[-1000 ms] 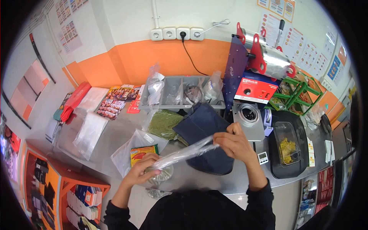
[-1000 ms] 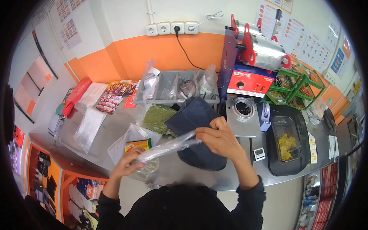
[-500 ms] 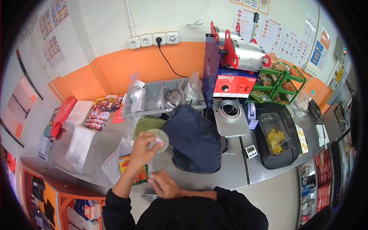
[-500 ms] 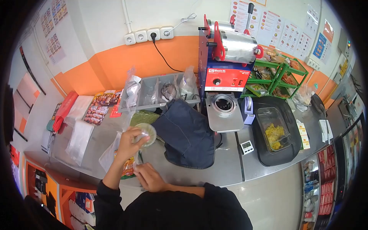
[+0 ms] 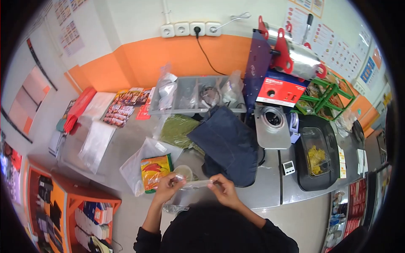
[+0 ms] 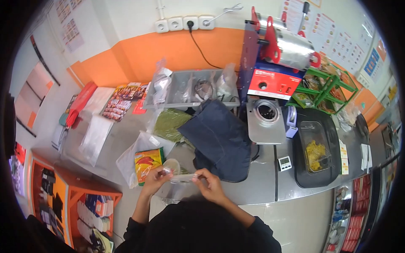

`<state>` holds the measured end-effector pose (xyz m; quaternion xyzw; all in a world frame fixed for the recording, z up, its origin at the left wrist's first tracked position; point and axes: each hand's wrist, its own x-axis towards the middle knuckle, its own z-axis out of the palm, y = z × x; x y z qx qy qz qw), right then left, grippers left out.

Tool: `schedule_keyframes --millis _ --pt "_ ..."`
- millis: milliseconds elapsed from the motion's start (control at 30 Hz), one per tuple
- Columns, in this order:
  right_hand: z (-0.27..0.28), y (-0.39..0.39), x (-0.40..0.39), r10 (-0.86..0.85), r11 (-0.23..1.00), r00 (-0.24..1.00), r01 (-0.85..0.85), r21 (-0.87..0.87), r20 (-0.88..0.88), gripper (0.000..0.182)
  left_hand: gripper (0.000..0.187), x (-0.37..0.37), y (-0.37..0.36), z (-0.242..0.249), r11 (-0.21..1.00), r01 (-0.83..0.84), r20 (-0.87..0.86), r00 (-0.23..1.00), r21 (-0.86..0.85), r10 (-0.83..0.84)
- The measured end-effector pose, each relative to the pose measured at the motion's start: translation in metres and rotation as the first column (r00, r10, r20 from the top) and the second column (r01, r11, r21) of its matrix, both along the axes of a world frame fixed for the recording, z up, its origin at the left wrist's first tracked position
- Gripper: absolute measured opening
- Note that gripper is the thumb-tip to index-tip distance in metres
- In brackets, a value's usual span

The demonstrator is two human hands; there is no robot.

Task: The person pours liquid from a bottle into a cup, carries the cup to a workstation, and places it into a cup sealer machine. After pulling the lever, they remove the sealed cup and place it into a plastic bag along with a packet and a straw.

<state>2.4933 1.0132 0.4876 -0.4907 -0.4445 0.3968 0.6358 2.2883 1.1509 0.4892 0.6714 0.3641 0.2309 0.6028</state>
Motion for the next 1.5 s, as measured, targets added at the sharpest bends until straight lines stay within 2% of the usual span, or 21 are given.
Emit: schedule_keyframes --millis 67,133,233,300,433,500,533,600,700,800,867,933,1000,1033,1100,1200,1233,1300,1367,1400,1500 --pt "0.004 -0.001 0.006 0.021 1.000 0.996 -0.019 -0.021 0.091 0.012 0.013 0.007 0.001 -0.013 0.983 0.030 0.008 0.999 0.180 -0.031" --pt "0.013 -0.001 0.007 0.075 0.997 0.996 -0.073 -0.040 0.050 0.013 0.012 0.013 -0.002 -0.016 0.981 -0.004 0.126 0.992 0.196 -0.021" --pt "0.030 0.003 0.006 0.173 0.982 0.974 -0.182 0.052 0.148 0.016 0.013 0.019 -0.004 0.013 0.945 0.095 -0.015 0.995 0.313 -0.095" --pt "0.044 0.008 0.003 0.251 0.961 0.966 -0.256 0.101 0.055 0.018 0.020 0.023 -0.003 0.026 0.755 0.295 -0.190 0.955 0.585 -0.227" --pt "0.063 0.017 0.010 0.283 0.954 0.959 -0.283 0.097 0.017 0.019 0.037 0.030 -0.004 0.058 0.689 0.445 -0.350 0.892 0.572 -0.286" --pt "0.076 0.025 0.015 0.235 0.963 0.936 -0.262 0.071 0.263 0.017 0.049 0.033 -0.004 0.069 0.774 0.496 -0.514 0.817 0.394 -0.261" --pt "0.082 0.028 0.016 0.238 0.961 0.935 -0.267 0.078 0.264 0.017 0.049 0.032 -0.008 0.076 0.774 0.492 -0.516 0.818 0.399 -0.253" --pt "0.095 0.035 0.019 0.138 0.959 0.857 -0.242 0.151 0.496 0.014 0.054 0.036 -0.015 0.096 0.906 0.367 -0.568 0.800 0.211 -0.192" --pt "0.115 0.034 0.015 0.170 0.939 0.793 -0.310 0.147 0.586 0.014 0.054 0.026 -0.019 0.093 0.900 0.367 -0.525 0.827 0.234 -0.201" --pt "0.108 0.032 0.013 0.218 0.917 0.795 -0.365 0.161 0.566 0.013 0.054 0.024 -0.024 0.082 0.868 0.336 -0.378 0.906 0.365 -0.191" --pt "0.103 0.031 0.010 0.234 0.906 0.770 -0.394 0.155 0.593 0.014 0.053 0.024 -0.026 0.073 0.866 0.311 -0.367 0.916 0.391 -0.163" --pt "0.102 0.031 0.008 0.385 0.845 0.767 -0.517 0.140 0.513 0.014 0.053 0.024 -0.022 0.072 0.863 0.290 -0.355 0.924 0.414 -0.140" --pt "0.105 0.031 0.010 0.410 0.830 0.764 -0.539 0.145 0.498 0.016 0.050 0.022 -0.014 0.082 0.877 0.344 -0.452 0.876 0.335 -0.171" --pt "0.107 0.032 0.011 0.390 0.852 0.804 -0.500 0.155 0.449 0.017 0.050 0.018 -0.005 0.074 0.875 0.348 -0.448 0.877 0.337 -0.176" --pt "0.111 0.038 0.019 0.307 0.887 0.841 -0.422 0.186 0.445 0.021 0.041 0.010 0.011 0.052 0.710 0.493 -0.220 0.867 0.503 -0.447" --pt "0.135 0.064 0.030 0.187 0.899 0.764 -0.386 0.205 0.617 0.023 0.033 0.010 0.005 0.055 0.810 0.415 -0.156 0.909 0.414 -0.386" --pt "0.140 0.079 0.041 0.085 0.934 0.795 -0.273 0.230 0.600 0.023 0.036 0.003 0.019 0.041 0.799 0.451 -0.015 0.874 0.396 -0.486" --pt "0.142 0.122 0.080 -0.191 0.964 0.813 0.051 0.260 0.550 0.022 0.040 0.003 0.023 0.024 0.812 0.415 0.046 0.879 0.411 -0.474" --pt "0.106 0.190 0.149 -0.520 0.853 0.697 0.397 0.339 0.494 0.020 0.042 0.011 0.021 0.028 0.877 0.251 0.204 0.912 0.409 -0.356" --pt "0.080 0.222 0.183 -0.554 0.828 0.663 0.505 0.245 0.504 0.017 0.042 0.016 0.019 0.025 0.878 0.234 0.209 0.916 0.417 -0.343" --pt "0.017 0.297 0.238 -0.376 0.912 0.680 0.394 0.119 0.630 0.015 0.042 0.029 0.010 0.008 0.988 -0.041 0.301 0.954 0.150 -0.006"
